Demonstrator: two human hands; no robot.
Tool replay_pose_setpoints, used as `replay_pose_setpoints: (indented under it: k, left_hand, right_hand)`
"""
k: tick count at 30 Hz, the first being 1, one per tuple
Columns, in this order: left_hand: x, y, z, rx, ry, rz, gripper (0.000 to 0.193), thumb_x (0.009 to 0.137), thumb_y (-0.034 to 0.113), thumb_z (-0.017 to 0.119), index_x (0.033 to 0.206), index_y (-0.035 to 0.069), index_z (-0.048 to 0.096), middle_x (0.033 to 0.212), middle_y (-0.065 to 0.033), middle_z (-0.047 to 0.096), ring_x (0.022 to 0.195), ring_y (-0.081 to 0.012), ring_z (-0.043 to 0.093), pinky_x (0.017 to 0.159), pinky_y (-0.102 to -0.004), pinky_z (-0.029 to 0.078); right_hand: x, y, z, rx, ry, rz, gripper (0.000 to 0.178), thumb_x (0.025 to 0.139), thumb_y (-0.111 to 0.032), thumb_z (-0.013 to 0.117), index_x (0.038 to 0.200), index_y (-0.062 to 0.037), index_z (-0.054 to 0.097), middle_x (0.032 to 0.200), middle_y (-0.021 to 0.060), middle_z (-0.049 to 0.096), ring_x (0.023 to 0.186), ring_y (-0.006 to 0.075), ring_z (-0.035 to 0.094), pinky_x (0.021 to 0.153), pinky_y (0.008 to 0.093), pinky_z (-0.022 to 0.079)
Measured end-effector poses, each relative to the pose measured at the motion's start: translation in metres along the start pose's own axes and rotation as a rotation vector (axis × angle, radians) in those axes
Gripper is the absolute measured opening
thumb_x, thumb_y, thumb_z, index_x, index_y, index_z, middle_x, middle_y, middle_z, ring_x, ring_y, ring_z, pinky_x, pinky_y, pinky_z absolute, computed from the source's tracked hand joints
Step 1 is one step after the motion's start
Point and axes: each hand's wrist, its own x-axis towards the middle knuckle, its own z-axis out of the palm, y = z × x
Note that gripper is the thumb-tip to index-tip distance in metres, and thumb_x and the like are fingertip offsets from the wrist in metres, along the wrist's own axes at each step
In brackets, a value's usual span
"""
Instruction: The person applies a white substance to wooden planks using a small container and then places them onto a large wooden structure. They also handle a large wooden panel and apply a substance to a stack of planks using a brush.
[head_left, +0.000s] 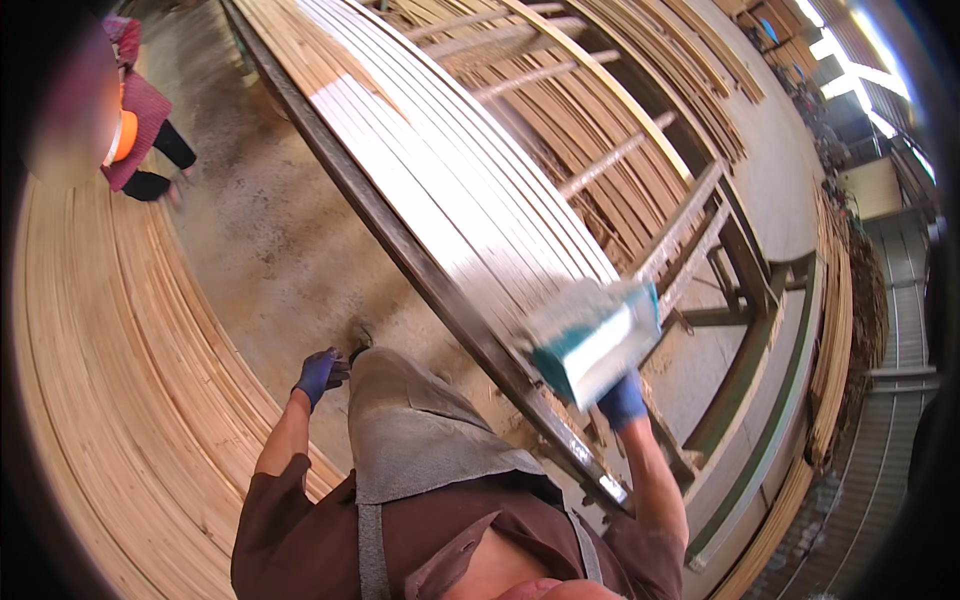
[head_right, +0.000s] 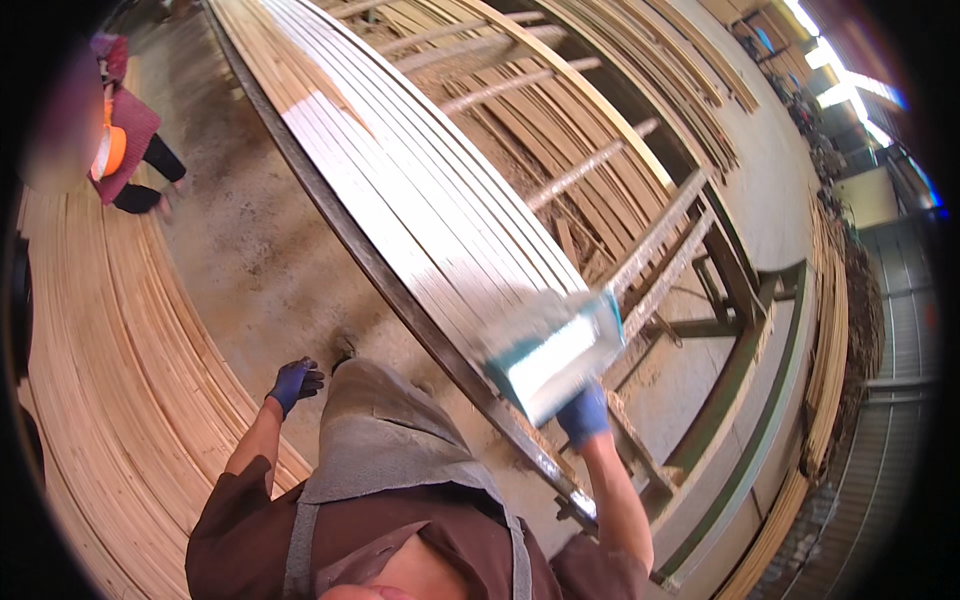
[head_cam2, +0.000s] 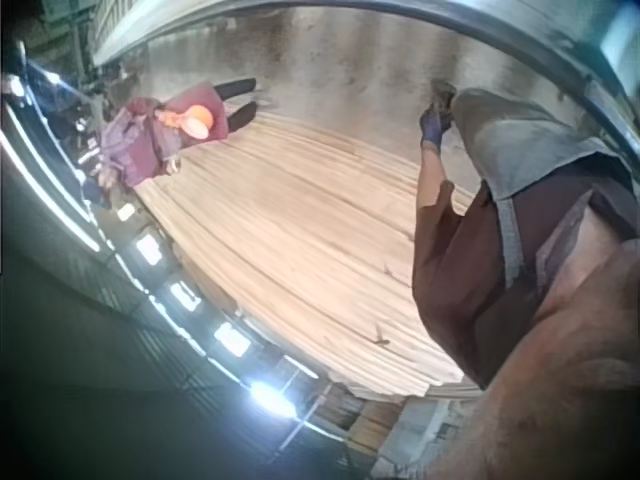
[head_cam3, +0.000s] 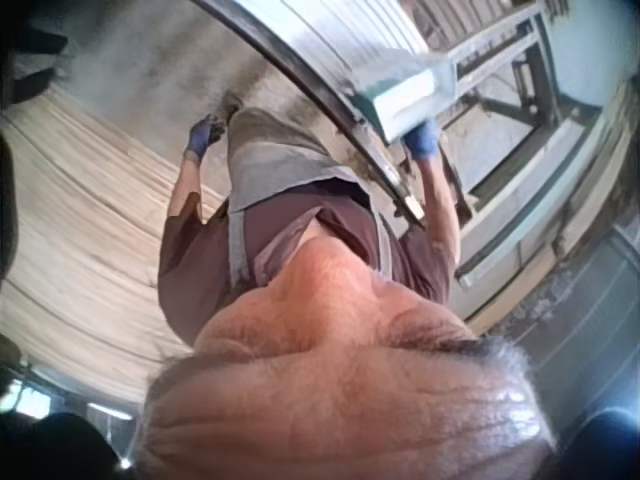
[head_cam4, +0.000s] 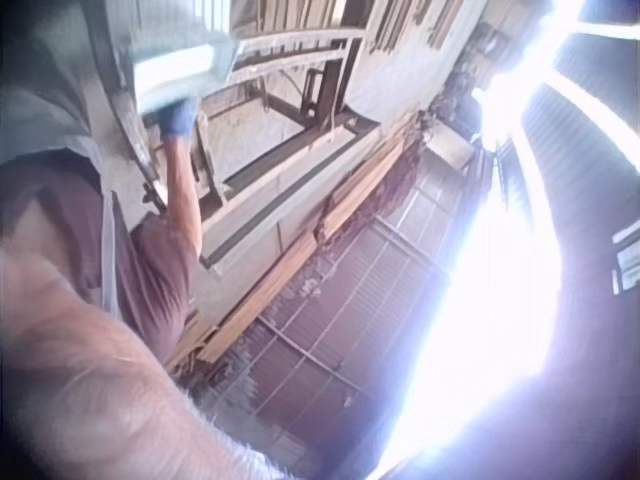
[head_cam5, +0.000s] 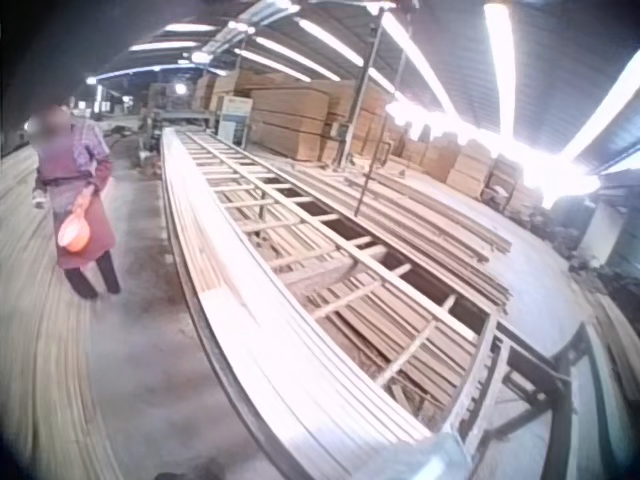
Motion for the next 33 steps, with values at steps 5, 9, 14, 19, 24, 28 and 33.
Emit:
replay_pose_setpoints:
  k: [5, 9, 14, 19, 24, 28, 33]
  left_hand:
    - [0.016, -0.069, -0.032, 0.186, -0.005, -0.006, 0.034, 0.090, 0.036, 0.060, 0.108, 0.007, 0.059, 0.085, -0.0118, 0.068, 0.068, -0.0226, 0.067, 0.059, -0.0364, 0.053]
    - [-0.006, -0.061, -0.050, -0.057, 0.050, -0.219, 0.029, 0.090, 0.035, 0.058, 0.103, 0.009, 0.062, 0.083, -0.0140, 0.070, 0.064, -0.0268, 0.067, 0.052, -0.0377, 0.052]
    - [0.016, -0.053, -0.096, -0.177, 0.001, -0.243, 0.026, 0.091, 0.037, 0.057, 0.101, 0.014, 0.060, 0.089, -0.0158, 0.069, 0.065, -0.0284, 0.066, 0.055, -0.0378, 0.050]
    - [0.071, 0.033, -0.139, -0.167, -0.017, 0.002, 0.026, 0.092, 0.037, 0.054, 0.098, 0.013, 0.060, 0.084, -0.0123, 0.068, 0.063, -0.0270, 0.065, 0.054, -0.0365, 0.049]
    - [0.121, 0.135, -0.152, -0.405, 0.102, -0.015, 0.025, 0.094, 0.032, 0.056, 0.093, 0.008, 0.061, 0.075, -0.0086, 0.066, 0.056, -0.0205, 0.061, 0.053, -0.0316, 0.051]
    - [0.116, 0.220, -0.132, -0.191, 0.060, 0.106, 0.026, 0.093, 0.033, 0.058, 0.092, 0.008, 0.062, 0.073, -0.0059, 0.065, 0.057, -0.0147, 0.059, 0.054, -0.0298, 0.049]
    - [0.141, 0.296, -0.132, -0.150, -0.032, 0.197, 0.025, 0.092, 0.032, 0.059, 0.093, 0.007, 0.062, 0.075, -0.0051, 0.064, 0.061, -0.0142, 0.059, 0.056, -0.0290, 0.049]
  right_hand:
    - [-0.035, -0.056, -0.047, -0.382, 0.211, -0.062, 0.032, 0.080, -0.023, 0.065, 0.108, -0.0085, 0.067, 0.096, 0.0173, 0.070, 0.094, 0.0355, 0.066, 0.079, 0.0419, 0.053]
    - [0.004, -0.066, -0.042, -0.264, 0.238, 0.012, 0.027, 0.079, -0.021, 0.067, 0.102, -0.0063, 0.069, 0.091, 0.0184, 0.070, 0.091, 0.0376, 0.067, 0.075, 0.0440, 0.054]
    - [0.158, -0.144, -0.007, -0.447, 0.244, -0.309, 0.024, 0.082, -0.021, 0.064, 0.099, -0.0059, 0.070, 0.093, 0.0213, 0.069, 0.090, 0.0406, 0.065, 0.076, 0.0452, 0.053]
    - [0.362, -0.301, 0.060, -0.589, -0.011, -0.525, 0.033, 0.091, -0.024, 0.054, 0.118, -0.0063, 0.061, 0.109, 0.0222, 0.066, 0.103, 0.0380, 0.063, 0.087, 0.0442, 0.050]
    - [0.569, -0.490, 0.161, -0.615, -0.105, -0.725, 0.034, 0.094, -0.021, 0.054, 0.125, -0.0060, 0.057, 0.120, 0.0169, 0.063, 0.114, 0.0251, 0.056, 0.099, 0.0378, 0.043]
    - [0.639, -0.589, 0.231, -0.587, 0.006, -0.688, 0.034, 0.090, -0.022, 0.050, 0.119, -0.0066, 0.060, 0.094, 0.0200, 0.068, 0.082, 0.0311, 0.064, 0.076, 0.0413, 0.052]
    - [0.576, -0.601, 0.256, -0.331, -0.163, -0.280, 0.031, 0.091, -0.026, 0.055, 0.110, -0.0018, 0.062, 0.064, 0.0117, 0.059, 0.048, 0.0178, 0.055, 0.043, 0.0372, 0.044]
